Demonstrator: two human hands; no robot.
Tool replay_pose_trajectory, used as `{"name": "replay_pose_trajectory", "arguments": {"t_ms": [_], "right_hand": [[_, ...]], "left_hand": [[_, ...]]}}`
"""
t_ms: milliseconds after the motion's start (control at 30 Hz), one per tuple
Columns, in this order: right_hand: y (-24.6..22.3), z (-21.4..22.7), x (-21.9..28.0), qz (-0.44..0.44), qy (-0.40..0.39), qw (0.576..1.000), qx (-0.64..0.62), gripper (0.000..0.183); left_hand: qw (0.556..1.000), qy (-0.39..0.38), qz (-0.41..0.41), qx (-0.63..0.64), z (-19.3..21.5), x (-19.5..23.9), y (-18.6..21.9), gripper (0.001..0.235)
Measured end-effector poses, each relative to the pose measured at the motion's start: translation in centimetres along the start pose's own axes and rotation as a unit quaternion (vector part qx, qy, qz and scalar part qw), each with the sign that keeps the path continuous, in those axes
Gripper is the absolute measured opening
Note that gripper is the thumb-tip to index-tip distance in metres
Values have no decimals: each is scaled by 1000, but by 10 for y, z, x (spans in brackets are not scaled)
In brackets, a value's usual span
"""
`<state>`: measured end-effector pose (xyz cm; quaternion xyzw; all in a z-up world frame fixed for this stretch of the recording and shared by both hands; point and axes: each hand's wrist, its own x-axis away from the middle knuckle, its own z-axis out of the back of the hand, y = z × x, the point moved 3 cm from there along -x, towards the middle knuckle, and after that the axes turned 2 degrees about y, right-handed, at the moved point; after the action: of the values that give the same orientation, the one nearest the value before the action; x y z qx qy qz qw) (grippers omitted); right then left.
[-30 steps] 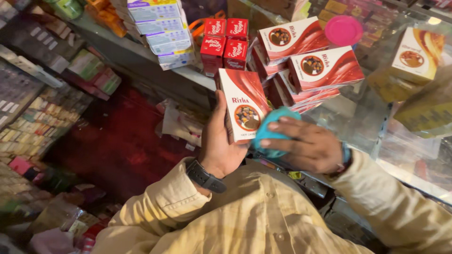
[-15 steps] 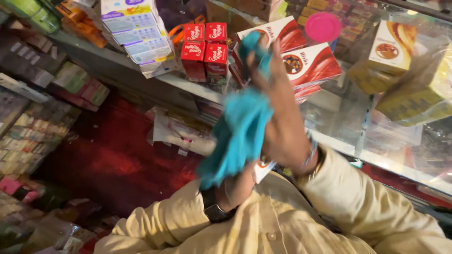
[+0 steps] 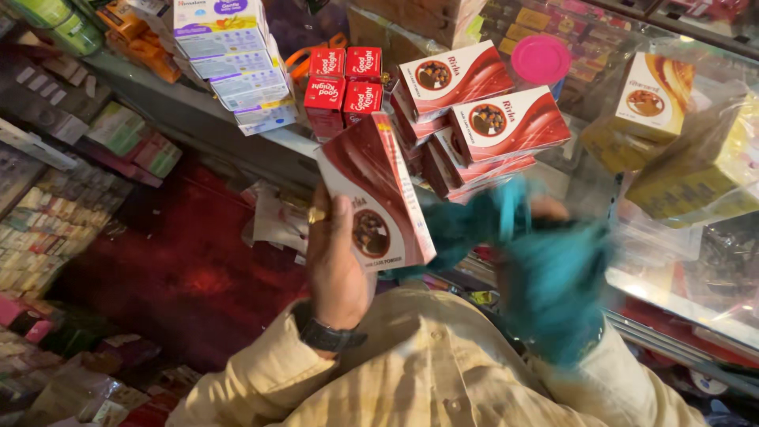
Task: The person cleans boxes with a cloth by hand, picking up boxes one at a time, wiping the front and sides, and placing them back on a display surface.
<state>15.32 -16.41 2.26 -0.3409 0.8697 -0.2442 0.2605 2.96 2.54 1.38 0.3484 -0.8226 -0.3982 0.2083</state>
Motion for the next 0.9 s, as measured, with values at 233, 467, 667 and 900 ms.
{"name": "replay_pose_trajectory", "arguments": {"t_ms": [233, 467, 667, 900], "right_hand": [[26, -40, -19, 16, 43, 991, 128, 60], [13, -50, -14, 120, -16, 872, 474, 51], [3, -47, -37, 152, -70, 811, 560, 43], [1, -44, -10, 125, -118, 809, 562, 35]], "left_hand": [[809, -118, -401, -414, -72, 34, 17, 71], [986, -115, -14, 117, -50, 13, -26, 87], [884, -269, 125, 360, -33, 37, -76, 63], [937, -142, 217, 234, -37, 51, -82, 49]]}}
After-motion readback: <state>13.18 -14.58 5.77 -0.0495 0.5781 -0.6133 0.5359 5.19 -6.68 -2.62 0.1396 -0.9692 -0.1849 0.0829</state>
